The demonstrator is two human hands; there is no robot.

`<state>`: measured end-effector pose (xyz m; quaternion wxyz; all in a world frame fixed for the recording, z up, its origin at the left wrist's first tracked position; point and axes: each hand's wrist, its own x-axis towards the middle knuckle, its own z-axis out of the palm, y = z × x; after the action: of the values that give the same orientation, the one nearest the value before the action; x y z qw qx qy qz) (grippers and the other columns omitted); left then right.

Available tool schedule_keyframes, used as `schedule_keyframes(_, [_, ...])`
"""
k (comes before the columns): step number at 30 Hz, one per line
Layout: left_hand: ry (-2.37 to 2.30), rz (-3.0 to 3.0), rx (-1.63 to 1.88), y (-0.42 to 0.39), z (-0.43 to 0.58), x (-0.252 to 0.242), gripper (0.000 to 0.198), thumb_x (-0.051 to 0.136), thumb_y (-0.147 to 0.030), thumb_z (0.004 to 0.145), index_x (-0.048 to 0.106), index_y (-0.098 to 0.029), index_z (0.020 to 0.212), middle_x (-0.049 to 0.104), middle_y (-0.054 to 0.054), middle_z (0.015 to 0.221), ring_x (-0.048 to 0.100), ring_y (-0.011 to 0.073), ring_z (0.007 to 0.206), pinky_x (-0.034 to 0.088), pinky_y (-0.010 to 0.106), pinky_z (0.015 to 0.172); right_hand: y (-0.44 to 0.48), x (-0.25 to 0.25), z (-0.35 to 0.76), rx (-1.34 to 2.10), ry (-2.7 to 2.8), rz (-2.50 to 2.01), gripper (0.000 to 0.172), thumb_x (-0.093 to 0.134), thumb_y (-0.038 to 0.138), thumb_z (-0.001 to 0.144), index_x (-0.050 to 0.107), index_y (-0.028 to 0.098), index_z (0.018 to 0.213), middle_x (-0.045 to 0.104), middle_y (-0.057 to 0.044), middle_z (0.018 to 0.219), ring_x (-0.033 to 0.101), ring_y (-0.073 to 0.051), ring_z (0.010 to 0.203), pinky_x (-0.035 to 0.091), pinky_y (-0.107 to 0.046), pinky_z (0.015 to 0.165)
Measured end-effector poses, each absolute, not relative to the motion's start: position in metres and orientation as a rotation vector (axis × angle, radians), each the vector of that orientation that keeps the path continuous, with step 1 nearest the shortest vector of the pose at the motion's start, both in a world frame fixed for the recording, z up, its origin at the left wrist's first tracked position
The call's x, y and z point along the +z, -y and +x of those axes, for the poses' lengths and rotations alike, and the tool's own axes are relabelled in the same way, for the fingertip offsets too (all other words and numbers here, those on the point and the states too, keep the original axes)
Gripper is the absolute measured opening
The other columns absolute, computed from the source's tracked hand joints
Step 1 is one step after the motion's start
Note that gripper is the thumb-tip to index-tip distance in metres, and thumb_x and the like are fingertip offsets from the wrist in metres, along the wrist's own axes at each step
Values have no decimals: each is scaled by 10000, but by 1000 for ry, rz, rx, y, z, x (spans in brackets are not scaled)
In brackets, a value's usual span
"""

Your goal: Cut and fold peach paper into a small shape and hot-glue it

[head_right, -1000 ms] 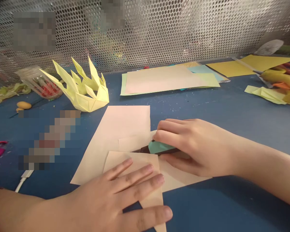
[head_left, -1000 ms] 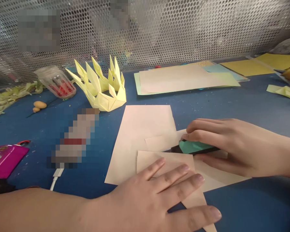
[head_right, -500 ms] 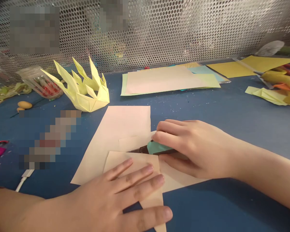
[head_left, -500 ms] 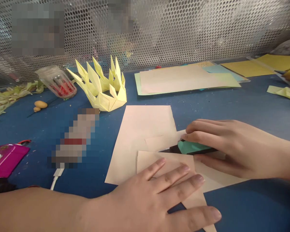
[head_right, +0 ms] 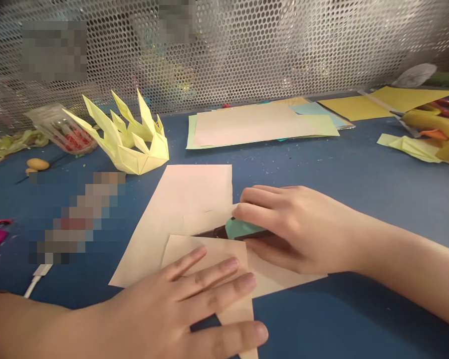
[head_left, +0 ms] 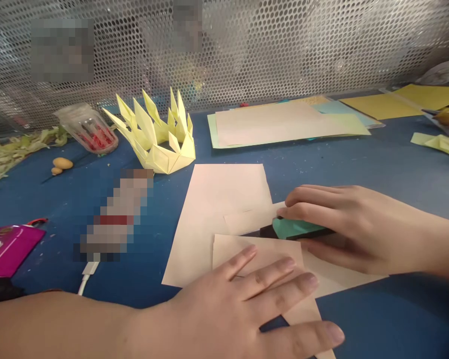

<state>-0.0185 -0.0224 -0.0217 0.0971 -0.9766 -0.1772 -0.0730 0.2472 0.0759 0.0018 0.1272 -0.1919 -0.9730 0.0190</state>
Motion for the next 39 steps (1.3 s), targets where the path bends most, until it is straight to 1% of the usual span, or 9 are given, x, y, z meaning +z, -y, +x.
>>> schedule_keyframes(2, [543, -2879, -236, 26, -18, -23, 506, 278, -352, 1114, 314, -309, 1617, 366, 24, 1672, 312, 280, 1550, 491, 484, 1124, -77, 4, 249, 97, 2847, -508, 171, 463, 252, 1013, 525, 239, 1172, 663, -77, 997, 653, -189, 752, 523, -300, 573])
schedule_keyframes(4, [646, -2836, -286, 31, -19, -25, 524, 267, -276, 1104, 308, -225, 1624, 365, 102, 1667, 334, 321, 1538, 502, 535, 1103, -79, 5, 250, 111, 2855, -494, 209, 483, 222, 989, 518, 241, 1194, 661, -79, 1007, 655, -196, 764, 529, -304, 584])
schedule_keyframes(6, [761, -2774, -317, 37, -21, -28, 530, 300, -194, 1081, 342, -118, 1604, 383, 175, 1644, 369, 352, 1516, 486, 532, 1118, -81, 6, 252, 108, 2863, -489, 242, 487, 199, 969, 516, 243, 1205, 661, -82, 1019, 662, -201, 783, 534, -305, 593])
schedule_keyframes(11, [771, -2734, -272, 46, -24, -32, 491, 321, -127, 1060, 459, -65, 1527, 434, 171, 1616, 349, 373, 1518, 467, 520, 1141, -83, 4, 253, 63, 2848, -461, 226, 471, 202, 974, 518, 231, 1193, 667, -87, 1003, 668, -204, 752, 530, -307, 564])
schedule_keyframes(17, [858, -2654, -151, 52, -18, -29, 480, 313, -190, 1096, 437, -122, 1555, 404, 115, 1645, 296, 355, 1543, 424, 504, 1187, -81, 4, 254, 109, 2895, -500, 214, 448, 200, 1005, 488, 225, 1214, 664, -108, 1047, 678, -216, 831, 536, -317, 617])
schedule_keyframes(24, [820, -2586, -141, 53, -14, -35, 488, 373, -283, 1100, 427, -135, 1562, 400, 114, 1649, 277, 332, 1554, 453, 486, 1158, -77, 3, 251, 92, 2869, -497, 245, 439, 178, 989, 486, 222, 1226, 667, -109, 1047, 680, -216, 820, 542, -316, 604])
schedule_keyframes(28, [742, -2583, -181, 48, -16, -37, 494, 358, -269, 1094, 436, -99, 1551, 437, 143, 1622, 344, 350, 1519, 489, 477, 1110, -73, 3, 247, 81, 2842, -505, 256, 416, 150, 967, 495, 220, 1201, 676, -112, 1031, 687, -220, 794, 548, -315, 570])
schedule_keyframes(32, [759, -2568, -173, 47, -16, -39, 490, 325, -259, 1103, 418, -129, 1566, 425, 98, 1637, 350, 329, 1513, 485, 457, 1103, -72, 4, 245, 79, 2858, -538, 270, 425, 139, 961, 496, 225, 1207, 680, -113, 1058, 694, -220, 823, 562, -320, 603])
schedule_keyframes(39, [875, -2542, -233, 55, -9, -50, 506, 393, -366, 1102, 423, -186, 1574, 370, 77, 1669, 254, 344, 1554, 395, 495, 1168, -70, 5, 243, 83, 2837, -542, 256, 432, 162, 960, 513, 234, 1192, 692, -104, 1049, 702, -220, 789, 562, -321, 565])
